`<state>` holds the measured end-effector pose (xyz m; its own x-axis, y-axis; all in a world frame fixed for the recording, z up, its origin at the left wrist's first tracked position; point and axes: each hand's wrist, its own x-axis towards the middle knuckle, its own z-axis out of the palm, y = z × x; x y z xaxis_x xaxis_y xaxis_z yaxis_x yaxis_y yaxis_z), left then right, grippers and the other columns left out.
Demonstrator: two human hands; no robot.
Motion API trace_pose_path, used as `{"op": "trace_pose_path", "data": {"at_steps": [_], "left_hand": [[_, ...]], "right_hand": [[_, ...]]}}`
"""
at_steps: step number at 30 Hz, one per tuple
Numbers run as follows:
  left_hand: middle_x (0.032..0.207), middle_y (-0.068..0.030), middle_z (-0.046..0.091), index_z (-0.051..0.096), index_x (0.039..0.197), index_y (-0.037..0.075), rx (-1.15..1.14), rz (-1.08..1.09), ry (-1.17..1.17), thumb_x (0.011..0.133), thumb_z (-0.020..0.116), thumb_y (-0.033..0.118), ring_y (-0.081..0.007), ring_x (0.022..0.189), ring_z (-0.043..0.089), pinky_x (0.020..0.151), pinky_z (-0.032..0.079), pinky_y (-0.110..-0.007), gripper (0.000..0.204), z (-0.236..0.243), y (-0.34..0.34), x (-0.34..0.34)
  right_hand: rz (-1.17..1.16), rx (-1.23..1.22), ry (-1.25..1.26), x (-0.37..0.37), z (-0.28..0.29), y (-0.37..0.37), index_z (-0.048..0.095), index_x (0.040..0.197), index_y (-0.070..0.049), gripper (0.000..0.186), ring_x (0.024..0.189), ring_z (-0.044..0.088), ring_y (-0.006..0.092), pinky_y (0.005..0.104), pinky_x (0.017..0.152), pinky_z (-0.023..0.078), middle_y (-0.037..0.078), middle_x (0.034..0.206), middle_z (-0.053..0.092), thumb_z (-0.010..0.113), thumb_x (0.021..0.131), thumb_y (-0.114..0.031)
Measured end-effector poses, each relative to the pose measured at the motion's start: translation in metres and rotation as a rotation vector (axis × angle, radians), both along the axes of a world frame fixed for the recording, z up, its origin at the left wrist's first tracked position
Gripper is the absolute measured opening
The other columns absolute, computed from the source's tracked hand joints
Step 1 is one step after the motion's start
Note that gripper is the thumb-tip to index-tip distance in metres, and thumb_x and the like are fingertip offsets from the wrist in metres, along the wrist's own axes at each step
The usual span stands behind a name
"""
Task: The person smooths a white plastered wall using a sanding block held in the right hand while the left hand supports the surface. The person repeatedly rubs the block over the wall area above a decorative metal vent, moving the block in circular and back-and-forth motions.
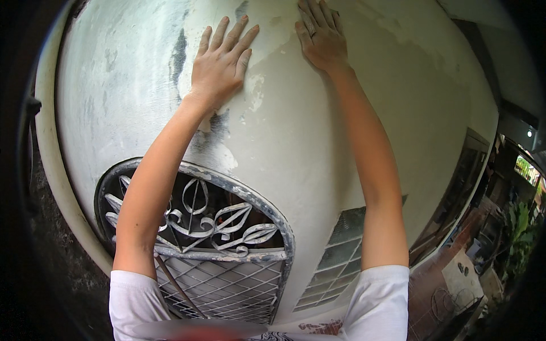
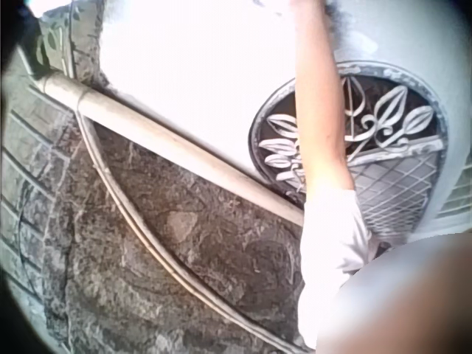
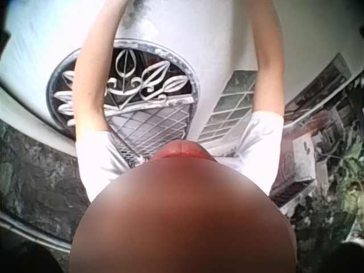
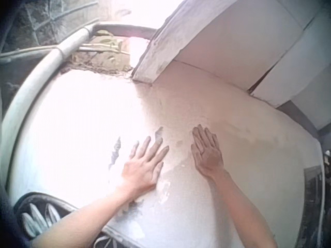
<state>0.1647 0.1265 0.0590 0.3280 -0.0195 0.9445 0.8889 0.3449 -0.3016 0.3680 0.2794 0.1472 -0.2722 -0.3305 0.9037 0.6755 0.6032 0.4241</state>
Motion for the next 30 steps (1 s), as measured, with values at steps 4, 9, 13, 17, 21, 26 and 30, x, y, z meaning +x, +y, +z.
{"op": "trace_pose_path", "data": {"at_steps": [4, 9, 13, 17, 21, 26, 30], "left_hand": [[0.164, 0.0027, 0.033, 0.039, 0.156, 0.030, 0.019, 0.003, -0.016, 0.104, 0.040, 0.031, -0.0253, 0.153, 0.026, 0.126, 0.016, -0.048, 0.052, -0.002, 0.001, -0.002], [0.164, 0.0022, 0.033, 0.037, 0.157, 0.030, 0.050, 0.045, -0.030, 0.103, 0.039, 0.032, -0.0250, 0.153, 0.027, 0.126, 0.018, -0.048, 0.054, -0.003, 0.005, -0.001], [0.164, -0.0003, 0.034, 0.038, 0.156, 0.025, 0.042, 0.014, -0.013, 0.104, 0.037, 0.033, -0.0263, 0.153, 0.026, 0.126, 0.016, -0.050, 0.053, -0.003, 0.004, -0.003], [0.164, 0.0003, 0.034, 0.038, 0.157, 0.026, 0.021, 0.057, -0.020, 0.103, 0.039, 0.032, -0.0261, 0.152, 0.027, 0.126, 0.017, -0.049, 0.054, -0.004, 0.002, -0.001], [0.164, 0.0000, 0.034, 0.037, 0.157, 0.026, 0.007, 0.048, -0.031, 0.103, 0.041, 0.030, -0.0264, 0.152, 0.027, 0.125, 0.018, -0.049, 0.054, -0.003, 0.000, 0.001], [0.164, -0.0006, 0.033, 0.037, 0.157, 0.026, 0.012, 0.021, -0.012, 0.102, 0.041, 0.029, -0.0269, 0.152, 0.027, 0.125, 0.019, -0.049, 0.055, -0.003, -0.001, -0.001], [0.164, -0.0004, 0.034, 0.037, 0.157, 0.026, 0.004, -0.002, -0.018, 0.102, 0.041, 0.027, -0.0268, 0.152, 0.028, 0.126, 0.018, -0.049, 0.055, -0.004, -0.001, -0.001]], "right_hand": [[-0.049, -0.066, 0.206, 0.008, 0.054, 0.033, 0.020, 0.162, -0.024, 0.063, 0.155, 0.019, 0.0271, 0.0460, 0.126, 0.014, 0.000, 0.169, 0.018, 0.022, 0.106, -0.053], [-0.103, -0.251, 0.465, 0.013, 0.104, 0.060, 0.015, 0.163, -0.022, 0.068, 0.155, 0.017, 0.0308, 0.0504, 0.125, 0.014, 0.003, 0.170, 0.014, 0.019, 0.104, -0.056], [-0.134, -0.277, 0.465, 0.003, 0.114, 0.060, 0.014, 0.163, -0.019, 0.069, 0.155, 0.017, 0.0319, 0.0525, 0.125, 0.014, 0.004, 0.170, 0.013, 0.020, 0.105, -0.054], [-0.154, -0.130, 0.346, -0.011, 0.078, 0.043, 0.016, 0.163, -0.017, 0.068, 0.154, 0.019, 0.0308, 0.0493, 0.125, 0.014, 0.004, 0.170, 0.015, 0.020, 0.105, -0.053], [-0.072, -0.017, 0.191, -0.032, 0.032, 0.013, 0.024, 0.162, -0.020, 0.064, 0.154, 0.020, 0.0280, 0.0459, 0.126, 0.014, 0.003, 0.168, 0.020, 0.023, 0.106, -0.052], [0.008, 0.046, 0.055, -0.022, 0.028, -0.001, 0.028, 0.160, -0.025, 0.060, 0.153, 0.023, 0.0252, 0.0464, 0.126, 0.016, -0.001, 0.167, 0.024, 0.026, 0.106, -0.050], [-0.015, 0.100, 0.088, -0.007, 0.062, 0.021, 0.027, 0.160, -0.027, 0.058, 0.153, 0.023, 0.0251, 0.0468, 0.125, 0.017, -0.001, 0.167, 0.025, 0.025, 0.107, -0.049]]}}
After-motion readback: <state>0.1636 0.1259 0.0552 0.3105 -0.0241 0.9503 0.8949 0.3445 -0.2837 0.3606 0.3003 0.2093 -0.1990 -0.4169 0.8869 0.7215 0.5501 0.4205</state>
